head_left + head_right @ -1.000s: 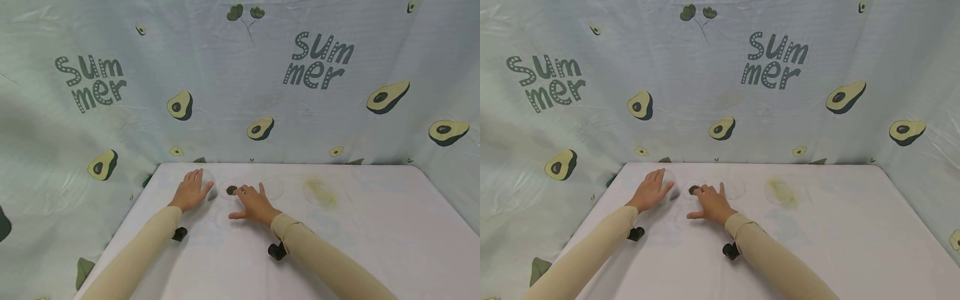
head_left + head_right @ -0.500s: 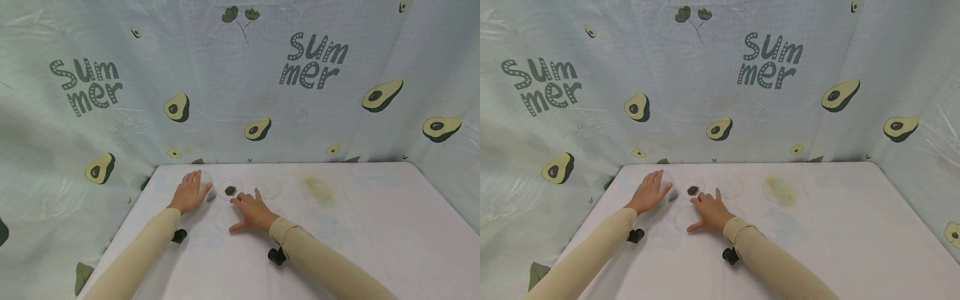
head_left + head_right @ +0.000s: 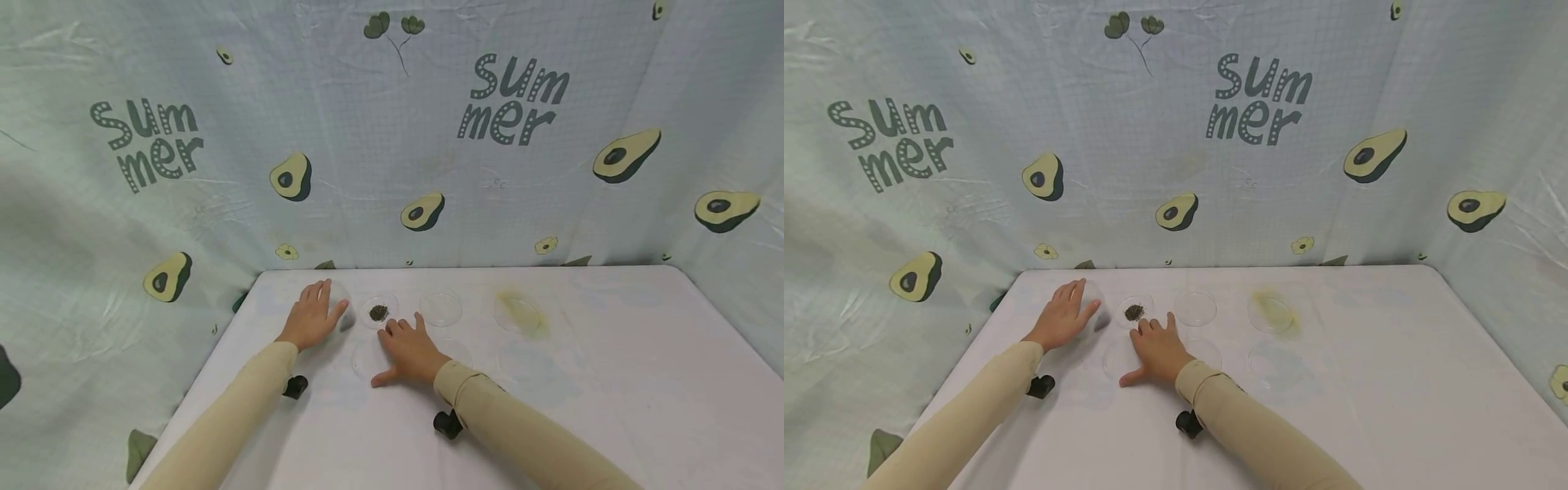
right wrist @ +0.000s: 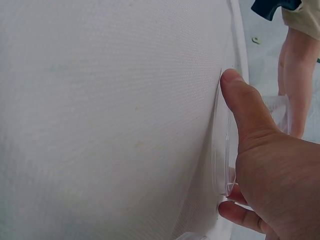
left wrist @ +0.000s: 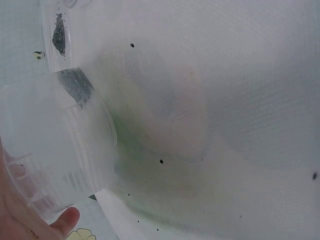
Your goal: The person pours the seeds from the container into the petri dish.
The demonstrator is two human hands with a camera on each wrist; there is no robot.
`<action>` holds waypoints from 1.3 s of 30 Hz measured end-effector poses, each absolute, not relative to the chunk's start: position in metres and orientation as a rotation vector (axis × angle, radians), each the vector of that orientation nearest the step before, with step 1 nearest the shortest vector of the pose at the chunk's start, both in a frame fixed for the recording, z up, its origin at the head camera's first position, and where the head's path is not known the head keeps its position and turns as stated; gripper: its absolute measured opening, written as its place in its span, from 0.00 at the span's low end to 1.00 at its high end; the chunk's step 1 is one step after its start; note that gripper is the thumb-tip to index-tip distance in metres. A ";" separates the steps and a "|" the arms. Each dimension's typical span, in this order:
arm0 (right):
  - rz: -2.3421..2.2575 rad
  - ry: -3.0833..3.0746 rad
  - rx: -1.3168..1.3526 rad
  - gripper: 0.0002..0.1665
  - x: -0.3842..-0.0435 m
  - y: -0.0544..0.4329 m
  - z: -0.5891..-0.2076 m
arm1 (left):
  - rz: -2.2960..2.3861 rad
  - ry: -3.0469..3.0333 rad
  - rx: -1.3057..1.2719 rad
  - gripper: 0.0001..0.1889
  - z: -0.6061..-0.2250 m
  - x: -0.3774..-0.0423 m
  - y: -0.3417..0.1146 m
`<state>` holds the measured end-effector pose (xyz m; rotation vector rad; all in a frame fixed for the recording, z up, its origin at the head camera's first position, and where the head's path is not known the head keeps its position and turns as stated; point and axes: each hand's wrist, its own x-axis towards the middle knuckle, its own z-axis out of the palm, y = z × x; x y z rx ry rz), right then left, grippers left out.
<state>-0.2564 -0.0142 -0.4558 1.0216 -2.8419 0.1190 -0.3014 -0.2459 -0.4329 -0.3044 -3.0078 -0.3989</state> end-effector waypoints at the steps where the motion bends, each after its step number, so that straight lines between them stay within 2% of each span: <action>1: 0.105 -2.840 1.020 0.51 -0.257 -0.015 -0.457 | -0.396 -3.009 -0.304 0.39 -0.433 -0.302 -0.246; 32: 0.178 -2.800 1.073 0.48 -0.260 -0.012 -0.458 | -0.384 -3.019 -0.308 0.40 -0.433 -0.302 -0.246; 39: 0.141 -2.785 1.062 0.52 -0.261 -0.009 -0.456 | -0.392 -3.018 -0.297 0.40 -0.432 -0.302 -0.245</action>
